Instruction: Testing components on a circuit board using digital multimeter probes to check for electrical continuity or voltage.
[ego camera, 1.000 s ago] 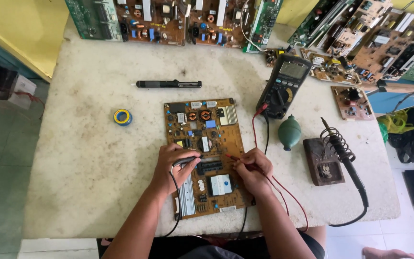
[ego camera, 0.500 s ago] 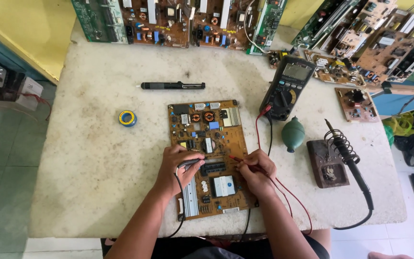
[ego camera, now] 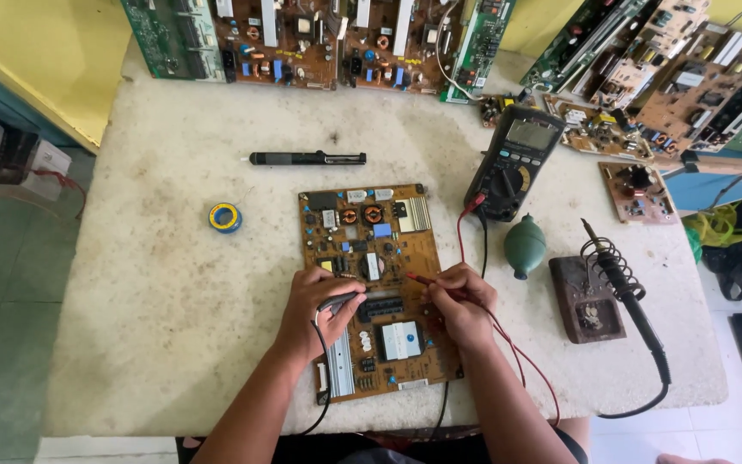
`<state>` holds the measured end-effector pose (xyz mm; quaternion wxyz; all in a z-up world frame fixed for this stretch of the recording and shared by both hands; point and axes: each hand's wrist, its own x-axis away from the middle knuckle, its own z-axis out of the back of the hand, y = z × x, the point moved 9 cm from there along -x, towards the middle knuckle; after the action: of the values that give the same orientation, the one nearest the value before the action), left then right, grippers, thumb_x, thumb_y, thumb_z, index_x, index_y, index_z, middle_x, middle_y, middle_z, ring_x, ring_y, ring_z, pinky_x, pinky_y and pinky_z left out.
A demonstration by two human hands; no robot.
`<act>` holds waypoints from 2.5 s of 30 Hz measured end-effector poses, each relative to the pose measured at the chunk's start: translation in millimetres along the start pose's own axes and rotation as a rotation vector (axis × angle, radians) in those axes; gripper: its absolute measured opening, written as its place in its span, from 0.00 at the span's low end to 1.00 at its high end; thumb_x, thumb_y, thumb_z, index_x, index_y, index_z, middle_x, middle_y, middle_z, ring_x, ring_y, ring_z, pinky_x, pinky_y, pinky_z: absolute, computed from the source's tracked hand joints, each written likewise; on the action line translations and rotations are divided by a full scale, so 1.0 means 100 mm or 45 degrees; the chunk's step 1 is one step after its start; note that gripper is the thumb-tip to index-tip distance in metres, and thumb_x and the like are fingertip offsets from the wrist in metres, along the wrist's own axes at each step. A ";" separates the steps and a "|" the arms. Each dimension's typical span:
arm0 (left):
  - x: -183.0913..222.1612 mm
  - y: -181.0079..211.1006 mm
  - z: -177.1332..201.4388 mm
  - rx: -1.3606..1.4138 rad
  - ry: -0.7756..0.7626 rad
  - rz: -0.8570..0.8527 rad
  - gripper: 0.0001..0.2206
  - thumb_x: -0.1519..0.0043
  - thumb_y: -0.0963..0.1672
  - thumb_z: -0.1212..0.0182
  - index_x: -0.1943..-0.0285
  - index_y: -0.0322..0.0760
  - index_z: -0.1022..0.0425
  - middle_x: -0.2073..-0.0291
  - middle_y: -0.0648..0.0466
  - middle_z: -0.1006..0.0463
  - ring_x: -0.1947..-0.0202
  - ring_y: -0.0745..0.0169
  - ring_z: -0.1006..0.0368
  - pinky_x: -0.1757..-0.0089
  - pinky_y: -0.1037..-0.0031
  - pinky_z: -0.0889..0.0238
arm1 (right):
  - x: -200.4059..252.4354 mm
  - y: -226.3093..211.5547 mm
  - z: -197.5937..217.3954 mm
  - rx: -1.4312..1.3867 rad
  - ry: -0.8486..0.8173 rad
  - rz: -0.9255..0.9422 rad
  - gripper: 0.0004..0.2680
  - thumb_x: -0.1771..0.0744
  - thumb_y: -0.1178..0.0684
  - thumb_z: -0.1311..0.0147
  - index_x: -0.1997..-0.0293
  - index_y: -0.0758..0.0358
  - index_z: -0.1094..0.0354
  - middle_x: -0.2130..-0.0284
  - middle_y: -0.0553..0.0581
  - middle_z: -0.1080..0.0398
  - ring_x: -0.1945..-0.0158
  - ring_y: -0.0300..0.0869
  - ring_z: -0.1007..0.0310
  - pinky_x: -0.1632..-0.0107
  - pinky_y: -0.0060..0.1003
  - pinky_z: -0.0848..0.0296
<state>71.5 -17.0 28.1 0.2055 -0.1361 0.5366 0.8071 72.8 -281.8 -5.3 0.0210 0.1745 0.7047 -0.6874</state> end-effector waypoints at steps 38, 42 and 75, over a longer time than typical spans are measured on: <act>0.04 -0.09 -0.05 0.000 -0.041 0.066 0.04 0.37 0.44 0.33 0.56 0.51 0.15 0.75 0.53 0.32 0.67 0.48 0.30 0.58 0.61 0.31 | -0.28 -0.15 -0.27 0.353 -0.211 0.279 0.05 0.42 0.69 0.38 0.78 0.69 0.30 0.75 0.62 0.25 0.76 0.47 0.26 0.72 0.35 0.30; 0.04 -0.11 -0.04 -0.009 -0.044 0.065 0.04 0.37 0.44 0.33 0.56 0.49 0.15 0.77 0.52 0.31 0.65 0.49 0.29 0.57 0.61 0.31 | -0.31 -0.15 -0.29 0.391 -0.236 0.274 0.04 0.43 0.68 0.39 0.78 0.70 0.31 0.76 0.64 0.26 0.76 0.49 0.27 0.73 0.37 0.30; -0.03 0.01 -0.02 0.053 0.002 0.014 0.05 0.39 0.44 0.32 0.56 0.50 0.14 0.77 0.54 0.33 0.71 0.51 0.29 0.66 0.68 0.27 | -0.31 -0.21 -0.32 0.344 -0.275 0.284 0.03 0.43 0.67 0.42 0.76 0.67 0.31 0.75 0.61 0.27 0.76 0.44 0.28 0.74 0.33 0.30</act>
<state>73.6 -20.2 29.7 0.2034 -0.1296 0.5541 0.7968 102.6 -256.9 24.6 0.1487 0.1779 0.5762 -0.7838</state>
